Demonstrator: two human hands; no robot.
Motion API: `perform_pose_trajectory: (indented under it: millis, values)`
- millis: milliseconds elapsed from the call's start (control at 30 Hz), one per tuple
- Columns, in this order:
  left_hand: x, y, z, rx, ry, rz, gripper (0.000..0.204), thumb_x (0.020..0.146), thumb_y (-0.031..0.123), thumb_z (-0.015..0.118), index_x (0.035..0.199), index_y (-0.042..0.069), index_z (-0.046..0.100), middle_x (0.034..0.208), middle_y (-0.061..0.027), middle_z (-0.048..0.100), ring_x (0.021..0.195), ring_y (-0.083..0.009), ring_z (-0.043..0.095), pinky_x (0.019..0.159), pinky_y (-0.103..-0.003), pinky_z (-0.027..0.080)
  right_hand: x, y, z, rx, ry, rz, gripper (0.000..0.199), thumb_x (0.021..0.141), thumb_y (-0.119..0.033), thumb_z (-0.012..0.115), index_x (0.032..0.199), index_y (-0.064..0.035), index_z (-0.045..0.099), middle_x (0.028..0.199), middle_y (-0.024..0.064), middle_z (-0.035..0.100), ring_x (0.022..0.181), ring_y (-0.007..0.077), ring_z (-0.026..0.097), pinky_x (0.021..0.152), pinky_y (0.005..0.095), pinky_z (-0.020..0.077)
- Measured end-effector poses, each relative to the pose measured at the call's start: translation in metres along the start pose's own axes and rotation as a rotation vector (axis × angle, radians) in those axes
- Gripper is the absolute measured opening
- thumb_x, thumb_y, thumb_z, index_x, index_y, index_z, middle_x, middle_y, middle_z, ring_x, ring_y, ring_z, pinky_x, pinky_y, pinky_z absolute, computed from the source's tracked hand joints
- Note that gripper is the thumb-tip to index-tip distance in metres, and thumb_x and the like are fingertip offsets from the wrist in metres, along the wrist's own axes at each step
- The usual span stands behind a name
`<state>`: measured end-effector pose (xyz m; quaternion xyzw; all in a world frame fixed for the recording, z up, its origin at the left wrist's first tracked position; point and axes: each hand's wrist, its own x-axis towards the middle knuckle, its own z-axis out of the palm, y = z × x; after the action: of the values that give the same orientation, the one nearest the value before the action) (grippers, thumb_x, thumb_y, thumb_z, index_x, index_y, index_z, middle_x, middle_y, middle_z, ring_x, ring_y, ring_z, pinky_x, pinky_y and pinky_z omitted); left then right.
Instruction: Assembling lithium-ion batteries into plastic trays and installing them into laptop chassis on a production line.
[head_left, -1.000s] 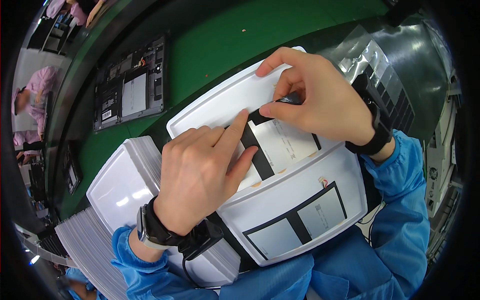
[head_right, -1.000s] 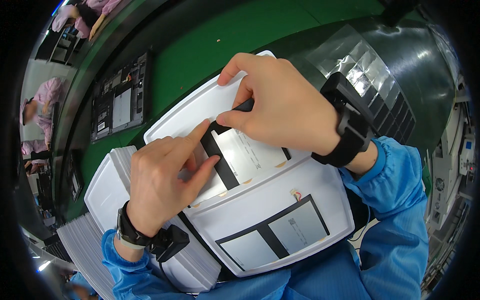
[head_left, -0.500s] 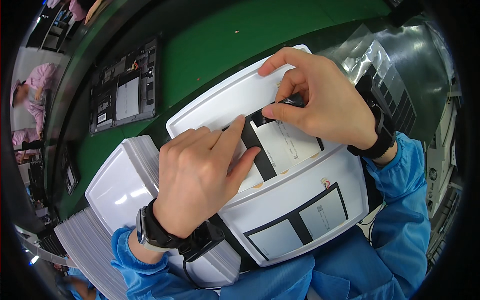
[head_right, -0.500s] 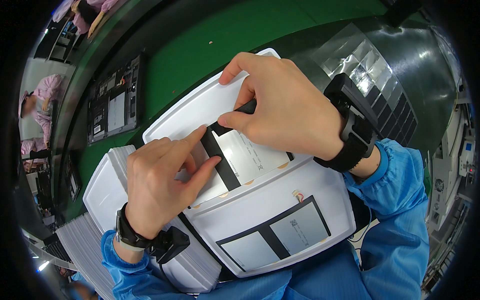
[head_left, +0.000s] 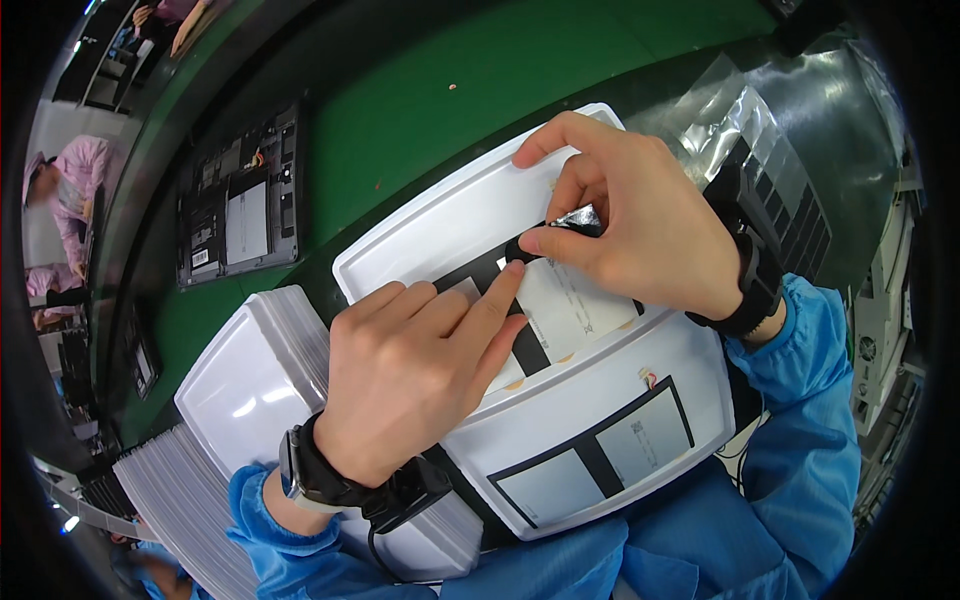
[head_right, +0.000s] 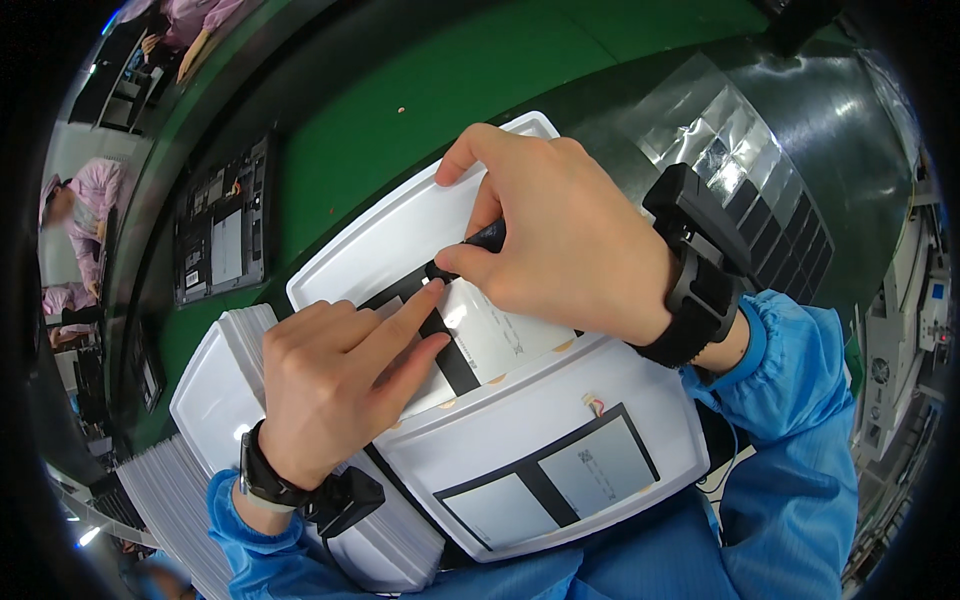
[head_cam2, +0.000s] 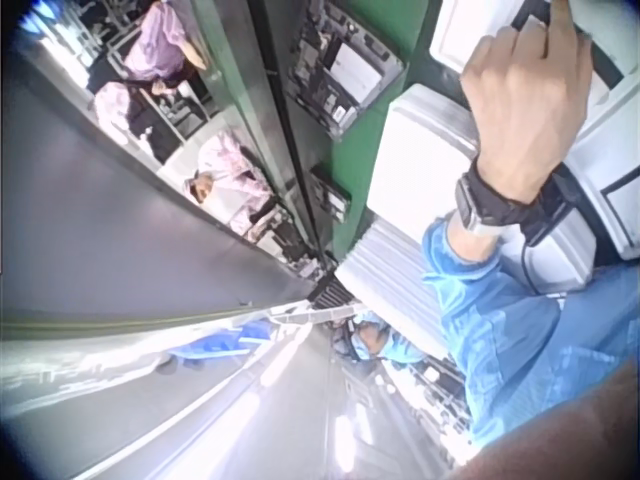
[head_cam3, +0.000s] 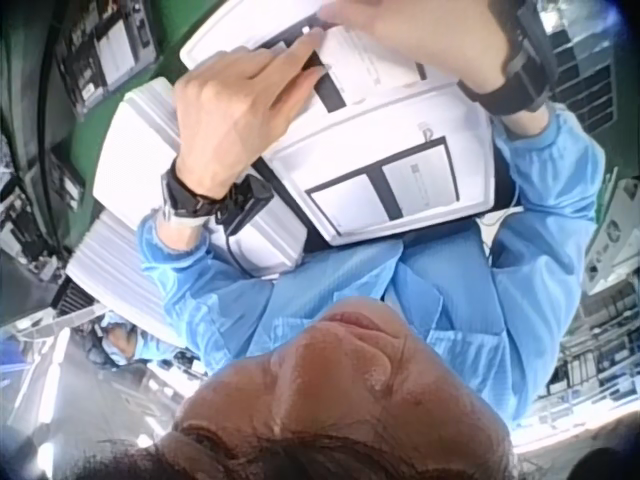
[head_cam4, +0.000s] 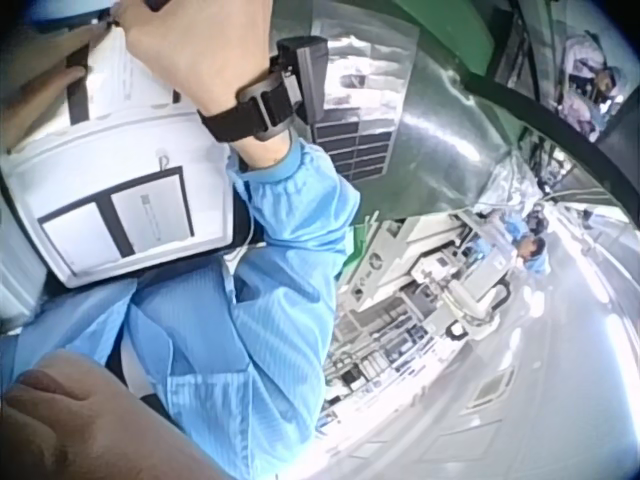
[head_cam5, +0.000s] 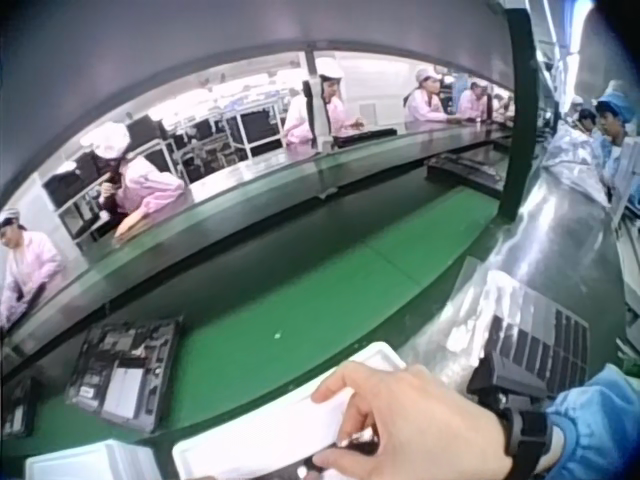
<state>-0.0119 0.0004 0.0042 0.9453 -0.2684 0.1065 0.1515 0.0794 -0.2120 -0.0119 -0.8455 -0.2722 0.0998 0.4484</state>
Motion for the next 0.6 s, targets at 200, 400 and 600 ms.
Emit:
perform_pose_trajectory:
  millis: [200,400,600]
  values:
    - [0.001,-0.002,0.003,-0.004,-0.057,-0.085,0.045,0.076,0.019,0.087,0.119,0.011,0.079,0.058,0.0018,0.054,0.052,-0.0156,0.051,0.051,-0.032,0.043,0.002,0.002,0.001,-0.045,0.02,-0.027,0.046,0.08,-0.002,0.082,0.12,-0.0036,0.059,0.069,0.0044,0.066,0.061,0.0131,0.061,0.058,0.0278,0.045]
    - [0.003,-0.001,0.004,-0.026,-0.078,-0.11,0.048,0.078,0.021,0.086,0.123,0.009,0.077,0.057,0.0028,0.052,0.052,-0.0151,0.051,0.051,-0.032,0.042,0.001,-0.002,-0.003,-0.032,0.013,0.016,0.048,0.08,-0.001,0.083,0.121,-0.0039,0.059,0.069,0.0051,0.067,0.058,0.0137,0.062,0.055,0.0271,0.046]
    - [0.002,-0.002,0.002,-0.015,-0.108,-0.11,0.051,0.08,0.022,0.085,0.127,0.008,0.074,0.057,0.0024,0.052,0.052,-0.0158,0.051,0.051,-0.033,0.043,-0.005,0.001,-0.01,-0.037,0.075,-0.006,0.046,0.081,0.0,0.083,0.12,-0.0026,0.058,0.069,0.0058,0.068,0.059,0.0143,0.067,0.057,0.0254,0.0515]
